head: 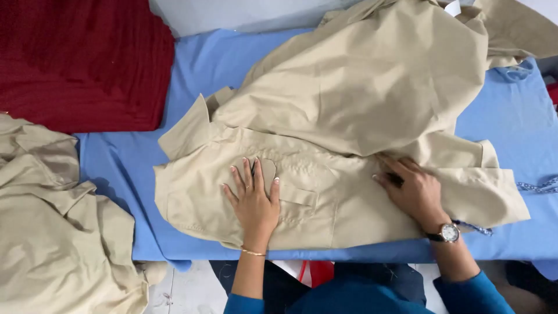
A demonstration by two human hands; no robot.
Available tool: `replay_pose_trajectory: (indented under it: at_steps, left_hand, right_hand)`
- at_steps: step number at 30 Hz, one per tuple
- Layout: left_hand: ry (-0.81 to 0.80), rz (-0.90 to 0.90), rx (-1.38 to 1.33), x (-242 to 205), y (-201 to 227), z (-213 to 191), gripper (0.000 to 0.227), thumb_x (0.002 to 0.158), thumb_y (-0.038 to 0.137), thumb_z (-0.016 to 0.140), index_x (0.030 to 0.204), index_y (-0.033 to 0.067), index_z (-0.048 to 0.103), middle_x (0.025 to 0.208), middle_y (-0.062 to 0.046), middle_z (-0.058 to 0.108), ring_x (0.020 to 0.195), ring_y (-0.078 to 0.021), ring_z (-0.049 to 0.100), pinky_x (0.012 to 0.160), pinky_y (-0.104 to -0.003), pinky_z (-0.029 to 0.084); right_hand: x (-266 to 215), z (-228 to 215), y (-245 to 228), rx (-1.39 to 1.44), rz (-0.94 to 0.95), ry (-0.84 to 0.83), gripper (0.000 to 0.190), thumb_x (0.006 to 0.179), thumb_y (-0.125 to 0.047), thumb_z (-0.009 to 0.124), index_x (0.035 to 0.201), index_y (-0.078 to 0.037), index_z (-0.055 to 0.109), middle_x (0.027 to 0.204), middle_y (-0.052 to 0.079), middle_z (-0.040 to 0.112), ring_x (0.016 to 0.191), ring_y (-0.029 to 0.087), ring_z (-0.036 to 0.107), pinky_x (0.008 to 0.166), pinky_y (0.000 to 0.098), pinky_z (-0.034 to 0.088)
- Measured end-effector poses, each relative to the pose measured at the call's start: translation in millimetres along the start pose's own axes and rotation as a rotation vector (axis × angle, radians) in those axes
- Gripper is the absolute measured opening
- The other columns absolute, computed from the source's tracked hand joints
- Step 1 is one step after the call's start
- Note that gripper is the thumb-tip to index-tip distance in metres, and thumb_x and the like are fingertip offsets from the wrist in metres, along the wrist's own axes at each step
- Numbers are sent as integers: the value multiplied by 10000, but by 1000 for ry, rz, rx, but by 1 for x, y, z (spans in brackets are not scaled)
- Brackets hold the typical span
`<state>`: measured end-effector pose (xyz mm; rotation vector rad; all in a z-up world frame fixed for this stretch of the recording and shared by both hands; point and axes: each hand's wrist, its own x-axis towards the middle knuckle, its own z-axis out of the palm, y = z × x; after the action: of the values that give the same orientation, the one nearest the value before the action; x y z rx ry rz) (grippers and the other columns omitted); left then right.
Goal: The person uses a seam ripper to cut and remove threads and seams from a beige garment laid out on a blue table. They manipulate the fabric to access different areas, including the collar and pockets, and remove small pieces of thread.
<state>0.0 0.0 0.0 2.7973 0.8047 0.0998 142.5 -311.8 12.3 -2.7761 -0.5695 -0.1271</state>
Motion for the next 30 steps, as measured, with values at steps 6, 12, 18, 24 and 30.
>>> replay_pose_trajectory:
  at_steps: [6,12,18,24,30]
  left_hand:
    - [283,155,-93,-3,-16,17,504,1094,383,344,1482,145,560,1571,-79,502,1519,-402,319,1198,-648,167]
    - [371,253,-213,-4,-27,26,411,1013,331,583,1361,130,672,1454,-97,624,1461,-413,434,1189,-679,196]
    - [376,278,-103,-7,-25,20,434,1080,282,464,1429,73,615,1492,-109,593,1455,-419,444,1187,-680,229]
    - [286,262,-331,-5,-33,22,495,1117,288,369,1424,-37,583,1494,-136,580,1489,-409,397,1231,-643,128]
    - [219,300,-118,-11,-27,-2,641,1004,471,526,1545,126,508,1590,-84,506,1494,-404,407,1203,-629,207]
  right_hand:
    - [14,5,46,126,241,81,236,921,-527,762,1121,-407,803,1005,-105,770,935,177,718,788,376,550]
    - [10,20,66,186,137,178,131,967,-351,807,1091,-310,823,900,-71,756,840,113,695,748,321,531]
    - [9,17,58,116,23,261,90,1001,-334,807,1085,-302,816,1001,-98,771,852,103,703,688,292,527]
    - [12,2,55,331,48,136,147,968,-258,764,1106,-238,811,1038,-53,779,836,101,683,765,257,516]
    - [-14,-58,131,1396,539,196,155,998,-110,636,1143,-69,669,633,-31,492,456,20,379,422,163,296]
